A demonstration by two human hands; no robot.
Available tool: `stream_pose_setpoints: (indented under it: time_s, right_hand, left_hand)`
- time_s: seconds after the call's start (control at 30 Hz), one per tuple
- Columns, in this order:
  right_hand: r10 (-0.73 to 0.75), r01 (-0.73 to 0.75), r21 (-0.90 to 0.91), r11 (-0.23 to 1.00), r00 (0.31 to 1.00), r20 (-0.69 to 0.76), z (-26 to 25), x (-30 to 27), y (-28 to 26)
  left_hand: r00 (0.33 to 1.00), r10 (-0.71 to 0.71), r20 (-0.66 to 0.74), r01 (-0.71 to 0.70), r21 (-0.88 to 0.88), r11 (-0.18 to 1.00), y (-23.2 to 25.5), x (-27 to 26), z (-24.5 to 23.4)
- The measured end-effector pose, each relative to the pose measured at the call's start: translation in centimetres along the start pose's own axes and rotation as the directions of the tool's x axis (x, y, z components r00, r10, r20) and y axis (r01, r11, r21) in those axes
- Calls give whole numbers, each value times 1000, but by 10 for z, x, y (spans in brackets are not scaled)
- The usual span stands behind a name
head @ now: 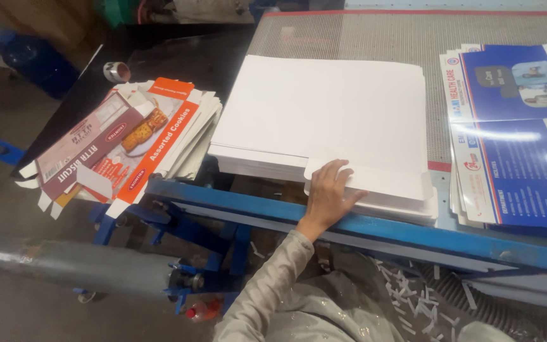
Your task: The person folds large white sheets of paper in half and stacks them on a table. The person repeatedly picks up a sheet, folds it, and places it on a growing stack, occasionally adjusting the alignment of the stack.
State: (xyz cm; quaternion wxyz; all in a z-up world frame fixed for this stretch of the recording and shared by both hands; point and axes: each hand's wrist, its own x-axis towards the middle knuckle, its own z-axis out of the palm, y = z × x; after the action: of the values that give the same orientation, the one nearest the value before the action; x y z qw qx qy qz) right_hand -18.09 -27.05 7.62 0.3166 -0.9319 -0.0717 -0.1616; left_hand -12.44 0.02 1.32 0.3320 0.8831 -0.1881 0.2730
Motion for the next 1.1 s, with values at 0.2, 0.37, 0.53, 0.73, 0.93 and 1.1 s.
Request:
stream_pose_setpoints:
  time_s: [0.2, 0.37, 0.53, 0.73, 0.93, 1.1]
  right_hand:
    - [-184, 176, -110, 978, 980, -71, -26, -12, -11]
    - [-424, 440, -156, 884, 897, 127, -5, 31, 6]
    - [-424, 454, -179, 873, 887, 180, 4, 46, 35]
    - [-366, 365, 23, 931, 930, 48, 13, 62, 13]
    - [-222, 217, 207, 954, 975, 0, 34, 57, -6]
    - [-224, 214, 244, 946, 974, 13, 45, 54, -18]
  left_hand:
    - [982, 161, 99, -172, 104, 980, -1, -3, 9]
    - [983, 129, 133, -140, 80, 987, -2, -5, 12]
    - [980, 131, 146, -143, 75, 987, 2, -3, 10]
    - [971, 211, 115, -206, -55, 977, 45, 15, 26]
    - [966, 37, 255, -22, -61, 998, 38, 36, 31]
    - [967, -81, 242, 94, -41, 995, 35, 24, 27]
